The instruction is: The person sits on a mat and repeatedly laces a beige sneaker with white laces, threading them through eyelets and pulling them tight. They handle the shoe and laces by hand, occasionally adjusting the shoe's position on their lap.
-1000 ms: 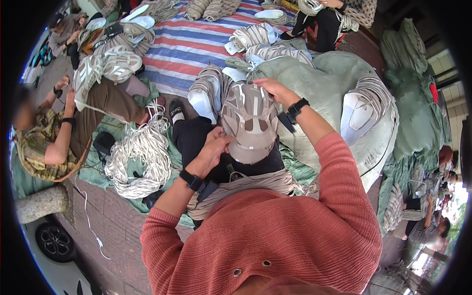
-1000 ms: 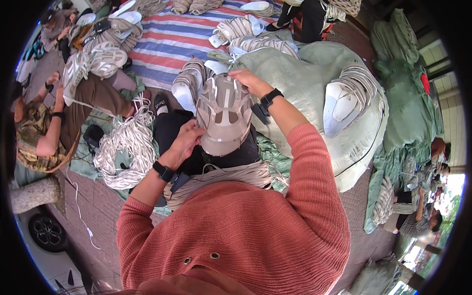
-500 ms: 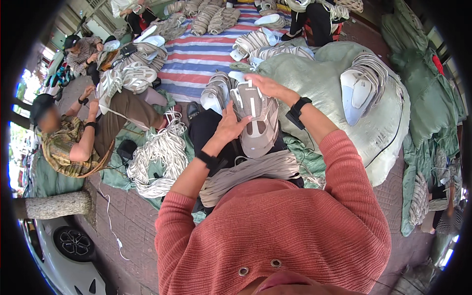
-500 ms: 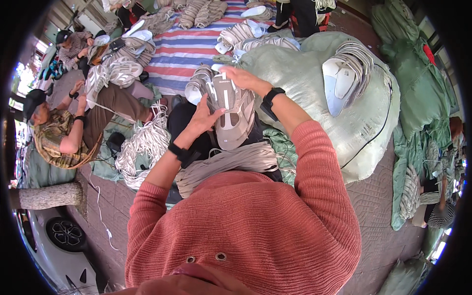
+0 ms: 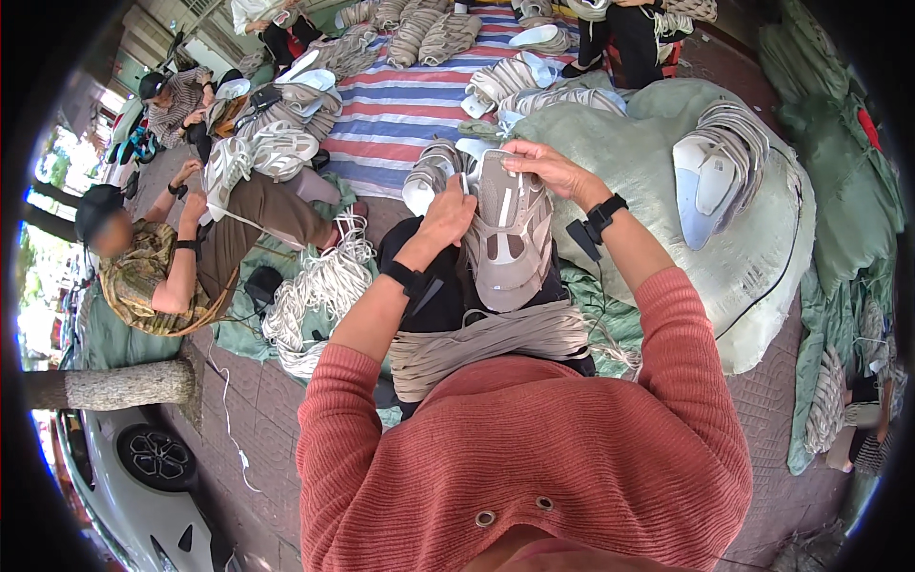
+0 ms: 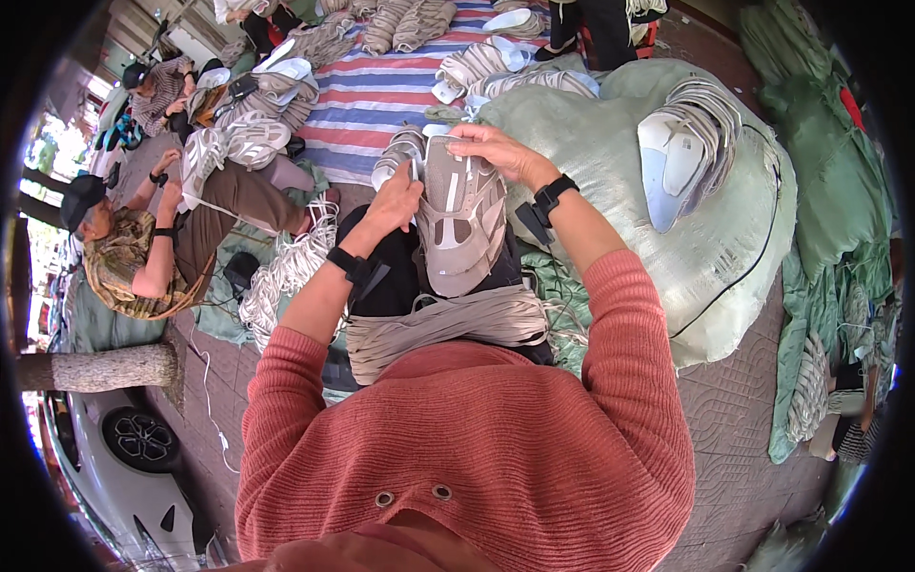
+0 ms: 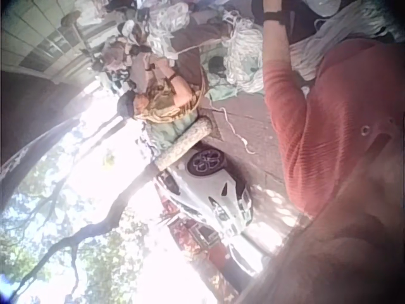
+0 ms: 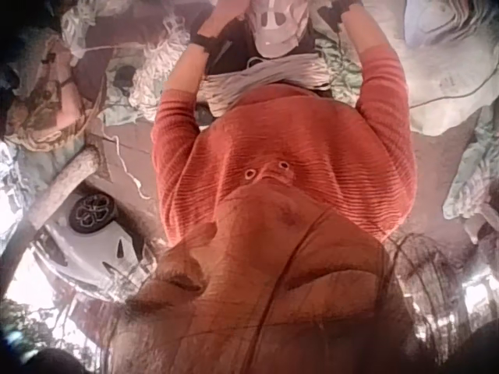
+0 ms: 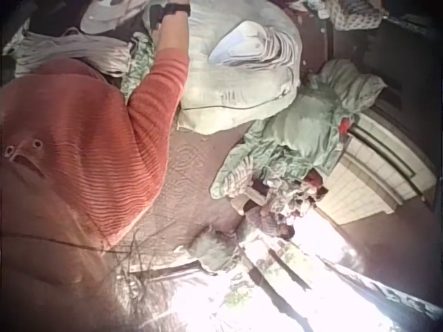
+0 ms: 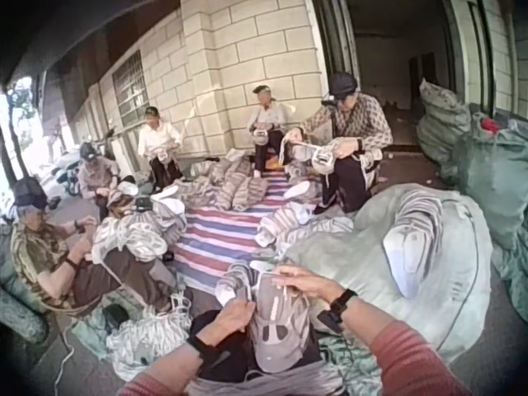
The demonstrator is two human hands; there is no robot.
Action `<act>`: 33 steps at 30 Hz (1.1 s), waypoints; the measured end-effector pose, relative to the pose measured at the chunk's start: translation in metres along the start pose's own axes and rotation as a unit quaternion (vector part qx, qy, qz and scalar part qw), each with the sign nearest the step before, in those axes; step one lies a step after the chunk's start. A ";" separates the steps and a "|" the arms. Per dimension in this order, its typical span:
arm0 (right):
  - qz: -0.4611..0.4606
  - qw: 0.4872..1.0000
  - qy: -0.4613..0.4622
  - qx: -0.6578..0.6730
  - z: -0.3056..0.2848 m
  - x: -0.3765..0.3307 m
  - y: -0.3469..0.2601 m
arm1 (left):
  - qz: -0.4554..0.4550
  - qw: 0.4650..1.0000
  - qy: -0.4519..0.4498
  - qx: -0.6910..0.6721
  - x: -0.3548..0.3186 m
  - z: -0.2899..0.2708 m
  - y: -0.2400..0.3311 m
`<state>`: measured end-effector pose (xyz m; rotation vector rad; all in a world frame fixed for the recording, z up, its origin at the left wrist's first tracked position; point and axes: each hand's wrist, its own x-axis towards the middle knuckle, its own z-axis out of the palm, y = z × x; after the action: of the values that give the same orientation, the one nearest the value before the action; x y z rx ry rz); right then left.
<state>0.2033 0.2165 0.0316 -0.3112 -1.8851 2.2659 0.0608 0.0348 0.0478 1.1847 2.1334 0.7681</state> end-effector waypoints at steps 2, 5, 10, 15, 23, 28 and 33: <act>0.000 0.999 -0.009 -0.048 0.003 0.007 -0.004 | -0.031 0.999 -0.018 -0.013 -0.002 -0.007 0.006; 0.022 0.967 0.014 -0.254 0.017 0.023 -0.004 | 0.030 0.996 0.063 0.063 0.003 0.001 -0.010; 0.035 0.856 0.073 -0.510 0.031 0.034 0.006 | 0.059 0.977 0.096 0.180 0.003 0.010 0.010; 0.042 0.808 0.056 -0.586 0.047 0.023 0.011 | 0.105 0.956 0.093 0.258 -0.016 0.040 -0.004; -0.029 0.972 0.069 -0.222 0.005 0.030 0.060 | 0.030 0.997 0.001 0.074 -0.012 0.034 -0.003; -0.066 0.956 0.043 -0.281 0.001 0.032 0.074 | -0.098 0.989 -0.025 0.112 0.005 0.041 -0.002; -0.076 0.909 0.079 -0.403 -0.002 0.035 0.080 | -0.088 0.982 -0.022 0.166 0.015 0.053 0.006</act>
<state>0.1697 0.2136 -0.0492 -0.4124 -2.5431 1.2143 0.0956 0.0611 0.0134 1.1402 2.3525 0.3103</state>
